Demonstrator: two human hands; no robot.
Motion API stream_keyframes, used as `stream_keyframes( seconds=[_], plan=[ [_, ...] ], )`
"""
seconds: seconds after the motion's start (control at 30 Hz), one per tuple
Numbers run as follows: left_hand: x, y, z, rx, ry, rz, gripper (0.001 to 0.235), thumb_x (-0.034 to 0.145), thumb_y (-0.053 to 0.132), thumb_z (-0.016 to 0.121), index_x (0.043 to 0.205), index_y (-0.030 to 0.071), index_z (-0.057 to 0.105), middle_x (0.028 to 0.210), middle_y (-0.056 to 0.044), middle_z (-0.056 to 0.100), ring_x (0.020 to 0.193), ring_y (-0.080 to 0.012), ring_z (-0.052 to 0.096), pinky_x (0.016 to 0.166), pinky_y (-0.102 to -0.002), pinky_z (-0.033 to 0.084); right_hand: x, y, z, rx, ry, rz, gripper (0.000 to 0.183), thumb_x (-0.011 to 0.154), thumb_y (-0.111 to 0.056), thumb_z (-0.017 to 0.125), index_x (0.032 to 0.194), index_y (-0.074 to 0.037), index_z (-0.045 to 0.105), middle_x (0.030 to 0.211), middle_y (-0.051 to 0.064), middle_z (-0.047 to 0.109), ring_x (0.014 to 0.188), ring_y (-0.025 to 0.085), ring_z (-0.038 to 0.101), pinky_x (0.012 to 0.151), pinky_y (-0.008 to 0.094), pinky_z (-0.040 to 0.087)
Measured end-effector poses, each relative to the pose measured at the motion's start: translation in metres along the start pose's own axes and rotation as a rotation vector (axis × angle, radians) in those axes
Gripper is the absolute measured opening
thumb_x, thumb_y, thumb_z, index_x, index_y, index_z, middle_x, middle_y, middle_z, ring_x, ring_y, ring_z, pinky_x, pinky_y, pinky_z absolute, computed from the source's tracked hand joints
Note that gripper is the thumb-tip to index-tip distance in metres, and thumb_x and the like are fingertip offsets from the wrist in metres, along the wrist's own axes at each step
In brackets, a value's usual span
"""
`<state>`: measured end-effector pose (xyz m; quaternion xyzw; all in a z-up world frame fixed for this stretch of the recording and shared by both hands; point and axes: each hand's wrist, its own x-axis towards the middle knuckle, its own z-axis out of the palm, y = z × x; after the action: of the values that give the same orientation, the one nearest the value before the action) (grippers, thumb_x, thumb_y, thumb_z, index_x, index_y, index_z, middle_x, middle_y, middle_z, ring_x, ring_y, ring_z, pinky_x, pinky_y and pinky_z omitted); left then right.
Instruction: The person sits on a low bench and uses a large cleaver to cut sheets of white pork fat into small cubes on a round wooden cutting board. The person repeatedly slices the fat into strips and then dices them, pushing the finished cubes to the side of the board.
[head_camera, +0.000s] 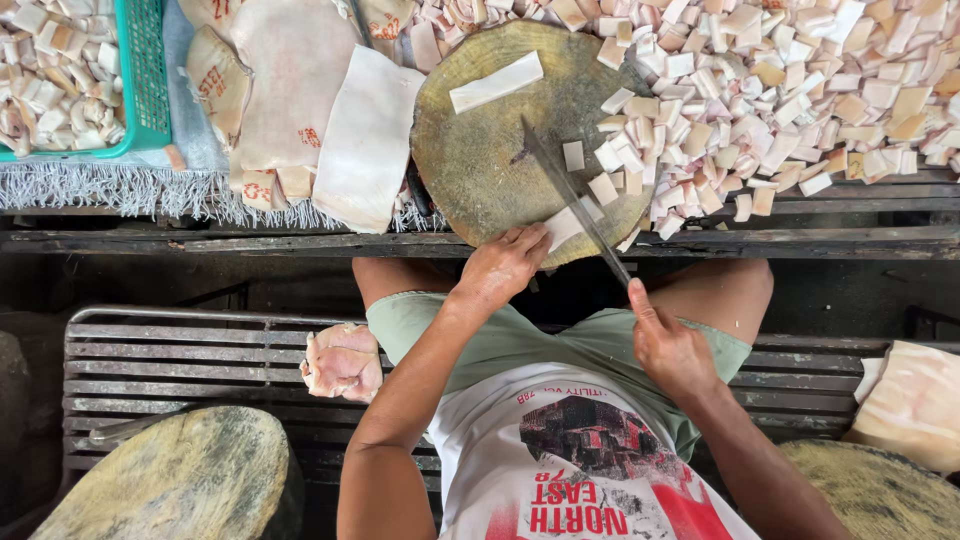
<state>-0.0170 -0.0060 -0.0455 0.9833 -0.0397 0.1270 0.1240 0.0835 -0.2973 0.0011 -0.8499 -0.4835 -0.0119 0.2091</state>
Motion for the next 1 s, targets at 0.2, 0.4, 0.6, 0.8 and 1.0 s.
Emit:
stream_keyframes(
  seconds=[0.2,0.4,0.6,0.8,1.0],
  plan=[
    [0.013,-0.003,0.000,-0.026,-0.006,-0.012,0.037,0.084,0.009,0.062,0.120,0.000,0.067,0.128,-0.012,0.064,0.113,-0.0276,0.065,0.096,-0.037,0.055,-0.009,0.016,-0.030,0.219,0.141,0.127,0.063,0.094,0.006,0.064,0.153,-0.002,0.048,0.076,0.015,0.070,0.055,0.025,0.067,0.051,0.036,0.052],
    [0.012,0.001,-0.006,-0.054,-0.006,-0.027,0.033,0.084,0.009,0.062,0.115,0.000,0.067,0.123,-0.012,0.064,0.111,-0.0273,0.065,0.094,-0.038,0.055,-0.013,0.006,-0.013,0.242,0.312,-0.128,0.062,0.097,0.010,0.063,0.154,0.000,0.042,0.093,0.021,0.071,0.068,0.028,0.069,0.058,0.036,0.055],
    [0.018,-0.001,-0.014,-0.068,-0.053,-0.026,0.025,0.085,0.009,0.063,0.109,0.002,0.067,0.118,-0.011,0.064,0.110,-0.0287,0.065,0.095,-0.040,0.055,-0.007,0.001,-0.004,0.108,-0.149,0.124,0.066,0.085,-0.001,0.069,0.149,-0.004,0.052,0.079,0.021,0.070,0.062,0.036,0.068,0.057,0.045,0.055],
    [0.017,-0.034,-0.026,-0.181,0.212,-0.141,0.026,0.083,-0.003,0.064,0.107,0.004,0.067,0.122,-0.015,0.068,0.114,-0.0344,0.065,0.100,-0.046,0.054,-0.020,0.007,-0.029,0.307,-0.038,0.232,0.065,0.090,0.000,0.068,0.151,-0.005,0.048,0.071,0.018,0.064,0.057,0.028,0.067,0.055,0.042,0.053],
    [0.036,-0.117,-0.037,-0.180,0.453,-0.588,0.041,0.095,0.002,0.066,0.136,0.003,0.063,0.136,-0.020,0.064,0.125,-0.0401,0.058,0.108,-0.048,0.050,-0.029,0.038,-0.019,0.178,-0.243,-0.076,0.069,0.082,-0.005,0.068,0.149,-0.009,0.051,0.077,0.012,0.069,0.054,0.028,0.065,0.051,0.043,0.053]
  ],
)
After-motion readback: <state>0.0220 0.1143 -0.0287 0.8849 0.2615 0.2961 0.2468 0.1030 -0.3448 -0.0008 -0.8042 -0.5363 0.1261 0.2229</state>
